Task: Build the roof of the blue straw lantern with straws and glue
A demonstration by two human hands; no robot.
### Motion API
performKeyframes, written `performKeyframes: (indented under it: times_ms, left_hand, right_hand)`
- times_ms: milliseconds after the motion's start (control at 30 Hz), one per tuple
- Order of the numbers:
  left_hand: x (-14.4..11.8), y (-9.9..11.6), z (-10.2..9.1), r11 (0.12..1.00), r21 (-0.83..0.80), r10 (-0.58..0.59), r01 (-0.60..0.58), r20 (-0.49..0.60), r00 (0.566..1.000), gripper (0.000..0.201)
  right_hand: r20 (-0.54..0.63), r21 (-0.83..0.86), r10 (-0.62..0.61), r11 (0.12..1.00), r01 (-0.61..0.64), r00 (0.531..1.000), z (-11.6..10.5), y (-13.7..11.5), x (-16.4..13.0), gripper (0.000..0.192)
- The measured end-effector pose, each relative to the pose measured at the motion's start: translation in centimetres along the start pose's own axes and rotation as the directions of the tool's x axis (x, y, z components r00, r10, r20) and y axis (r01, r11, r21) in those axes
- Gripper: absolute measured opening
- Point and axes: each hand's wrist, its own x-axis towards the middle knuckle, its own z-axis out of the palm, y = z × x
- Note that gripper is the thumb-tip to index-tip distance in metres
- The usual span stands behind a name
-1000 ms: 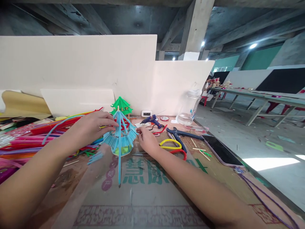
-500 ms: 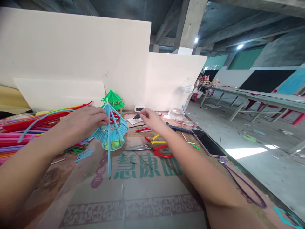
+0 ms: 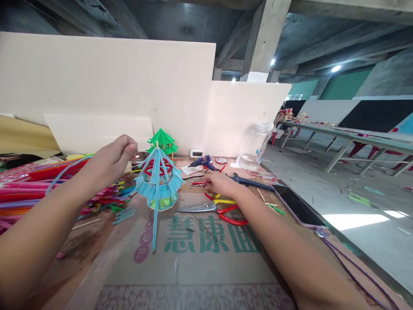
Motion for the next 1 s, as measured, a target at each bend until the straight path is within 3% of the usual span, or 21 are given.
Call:
performKeyframes:
  times_ms: [133, 333, 500, 600, 700, 767, 900, 1000]
  left_hand:
    - [0.2, 0.3, -0.5, 0.998, 0.058, 0.031, -0.031, 0.004, 1.000, 0.041]
    - [0.0, 0.5, -0.4, 0.993, -0.099, 0.075, -0.064, 0.108, 0.991, 0.020]
    - [0.0, 0.2, 0.5, 0.991, -0.113, 0.064, -0.065, -0.013, 0.998, 0.036]
    - [0.2, -0.2, 1.0, 0.990, -0.136, 0.050, -0.048, 0.011, 0.999, 0.043]
    - [0.2, -0.5, 1.4, 0.990, -0.136, 0.043, -0.038, 0.032, 0.999, 0.043]
    - [0.2, -0.5, 1.6, 0.991, -0.131, 0.037, -0.031, 0.043, 0.998, 0.043]
    - [0.2, -0.3, 1.7, 0.990, -0.138, 0.028, -0.018, 0.066, 0.997, 0.043]
    - [0.1, -0.2, 1.6, 0.991, -0.127, 0.038, -0.028, 0.081, 0.996, 0.041]
  right_hand:
    - [-0.007, -0.027, -0.006, 1.000, 0.006, 1.000, 0.6, 0.3, 0.2, 0.013]
    - [-0.001, -0.025, -0.045, 0.999, 0.045, 0.999, 0.2, -0.5, -0.1, 0.015]
    - [0.019, 0.026, -0.055, 0.998, 0.055, 0.998, -1.9, -1.5, -0.7, 0.020]
    - [0.121, 0.084, -0.075, 0.994, 0.065, 0.990, -3.0, -1.6, -1.2, 0.021]
    - [0.285, 0.154, -0.138, 0.983, 0.097, 0.948, -3.2, -1.3, -1.3, 0.020]
    - [0.331, 0.176, -0.155, 0.979, 0.100, 0.931, -2.9, -1.0, -1.2, 0.021]
    - [0.294, 0.144, -0.119, 0.986, 0.079, 0.948, -1.6, -0.4, -0.8, 0.015]
    - [0.170, 0.064, -0.039, 0.998, 0.029, 0.985, -0.8, -0.3, -0.6, 0.010]
